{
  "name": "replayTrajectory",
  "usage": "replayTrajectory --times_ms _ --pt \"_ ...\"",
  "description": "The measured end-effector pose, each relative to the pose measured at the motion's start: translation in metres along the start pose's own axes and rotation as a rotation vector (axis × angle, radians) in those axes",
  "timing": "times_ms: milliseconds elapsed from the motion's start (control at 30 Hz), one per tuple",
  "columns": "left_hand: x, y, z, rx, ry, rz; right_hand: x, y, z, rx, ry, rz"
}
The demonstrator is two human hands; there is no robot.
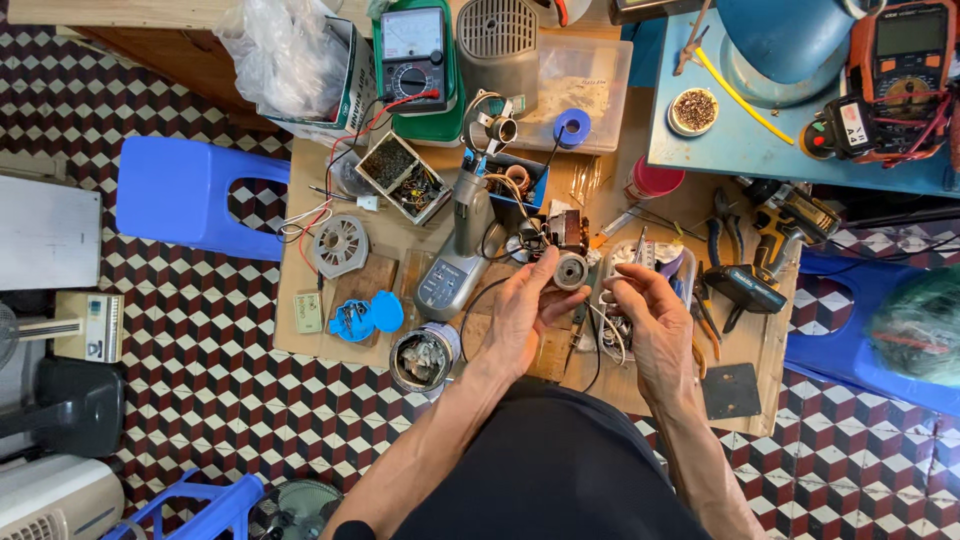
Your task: The person works at a cluttered repair bench on a small appliance motor assembly. They hold a cylindrical motor part, manipulate it with a screwdriver, wipe components with a tissue, measure parts with a ruler, and sort small parts and hardware into a box lined with a plastic bag.
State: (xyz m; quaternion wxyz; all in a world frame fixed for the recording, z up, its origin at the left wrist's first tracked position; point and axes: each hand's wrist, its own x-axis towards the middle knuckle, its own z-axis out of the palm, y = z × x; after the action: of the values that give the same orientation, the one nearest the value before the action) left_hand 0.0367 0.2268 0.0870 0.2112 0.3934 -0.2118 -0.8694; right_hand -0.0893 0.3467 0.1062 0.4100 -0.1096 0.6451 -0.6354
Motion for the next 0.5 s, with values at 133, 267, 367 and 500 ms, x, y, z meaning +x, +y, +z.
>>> replayTrajectory --times_ms 133,267,367,500 --pt "-0.0012 0.0052 -0.0009 -0.087 0.039 -0.083 -0.0007 0.0013 0.0058 -0.070 0.008 -0.025" --pt "-0.0029 0.0038 0.0040 -0.095 0.068 -0.094 -0.0021 -0.0016 0.0094 -0.059 -0.002 -0.013" --pt "-0.0032 0.0014 0.0056 -0.072 0.086 -0.094 -0.0028 -0.0033 0.0111 -0.105 0.016 -0.006" --pt "-0.0026 -0.0014 0.0065 -0.091 0.086 -0.096 -0.0071 -0.0039 0.0110 -0.165 0.020 0.001"
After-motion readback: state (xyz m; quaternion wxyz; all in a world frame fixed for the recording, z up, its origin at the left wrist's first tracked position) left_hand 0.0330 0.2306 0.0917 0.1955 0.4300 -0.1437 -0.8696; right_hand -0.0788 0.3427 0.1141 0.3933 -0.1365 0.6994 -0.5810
